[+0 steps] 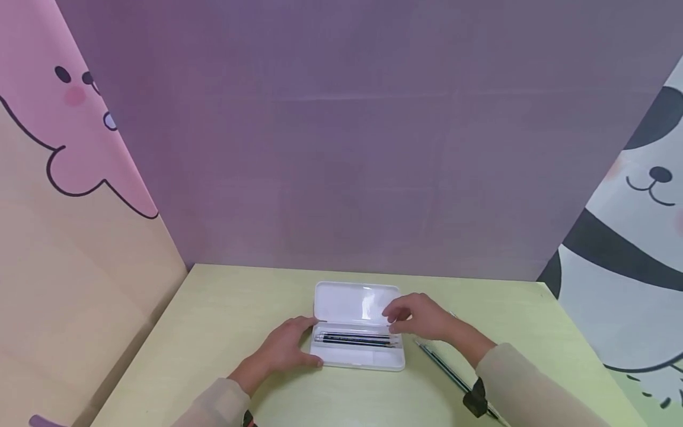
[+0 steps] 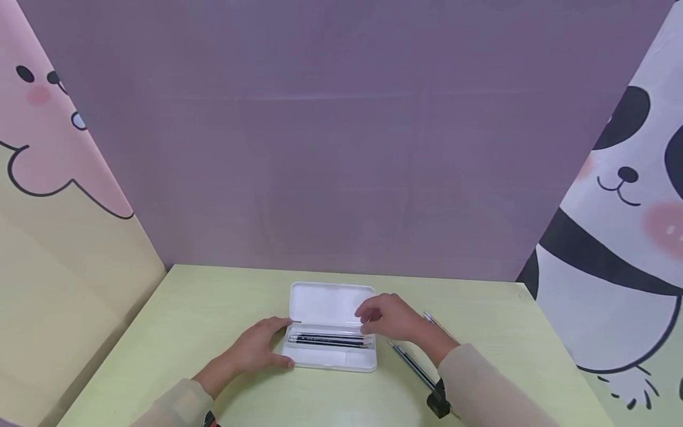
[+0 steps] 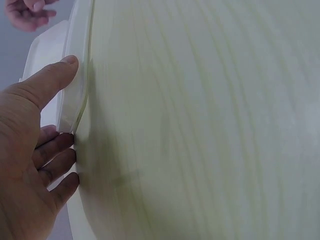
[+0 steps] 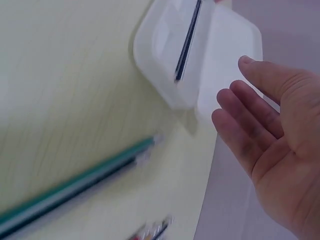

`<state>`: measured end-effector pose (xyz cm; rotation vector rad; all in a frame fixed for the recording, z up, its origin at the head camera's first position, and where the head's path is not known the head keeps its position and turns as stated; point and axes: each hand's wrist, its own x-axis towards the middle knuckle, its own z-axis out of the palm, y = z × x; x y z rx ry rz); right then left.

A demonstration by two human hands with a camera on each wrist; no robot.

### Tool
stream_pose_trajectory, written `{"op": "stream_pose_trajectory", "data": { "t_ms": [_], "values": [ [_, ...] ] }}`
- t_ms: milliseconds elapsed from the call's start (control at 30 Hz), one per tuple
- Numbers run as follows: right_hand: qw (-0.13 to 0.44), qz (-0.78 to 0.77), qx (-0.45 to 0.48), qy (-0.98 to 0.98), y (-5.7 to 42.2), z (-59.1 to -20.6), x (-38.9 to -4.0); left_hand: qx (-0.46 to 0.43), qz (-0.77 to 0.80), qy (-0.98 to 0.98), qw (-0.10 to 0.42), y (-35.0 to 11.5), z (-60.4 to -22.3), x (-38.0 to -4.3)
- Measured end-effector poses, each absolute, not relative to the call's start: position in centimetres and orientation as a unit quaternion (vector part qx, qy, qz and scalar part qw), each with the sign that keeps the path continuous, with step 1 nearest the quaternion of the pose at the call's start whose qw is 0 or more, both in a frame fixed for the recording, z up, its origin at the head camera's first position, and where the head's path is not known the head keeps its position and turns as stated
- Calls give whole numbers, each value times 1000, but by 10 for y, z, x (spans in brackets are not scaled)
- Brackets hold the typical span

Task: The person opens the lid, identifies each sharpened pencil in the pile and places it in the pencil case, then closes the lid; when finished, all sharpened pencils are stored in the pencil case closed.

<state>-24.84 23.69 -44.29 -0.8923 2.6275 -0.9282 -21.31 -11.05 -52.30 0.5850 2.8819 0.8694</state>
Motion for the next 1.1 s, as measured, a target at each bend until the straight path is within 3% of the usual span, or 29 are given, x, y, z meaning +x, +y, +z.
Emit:
{"op": "stream_pose_trajectory", "data": {
  "t_ms": [700,1100],
  "values": [
    [191,-399,-221,869,331,-472,-213,187,278,942,36,-113,-527,-215],
    [177,-385,-208,881,340,-491,-209,190,283,940,35,-112,-530,-216]
  ]
}}
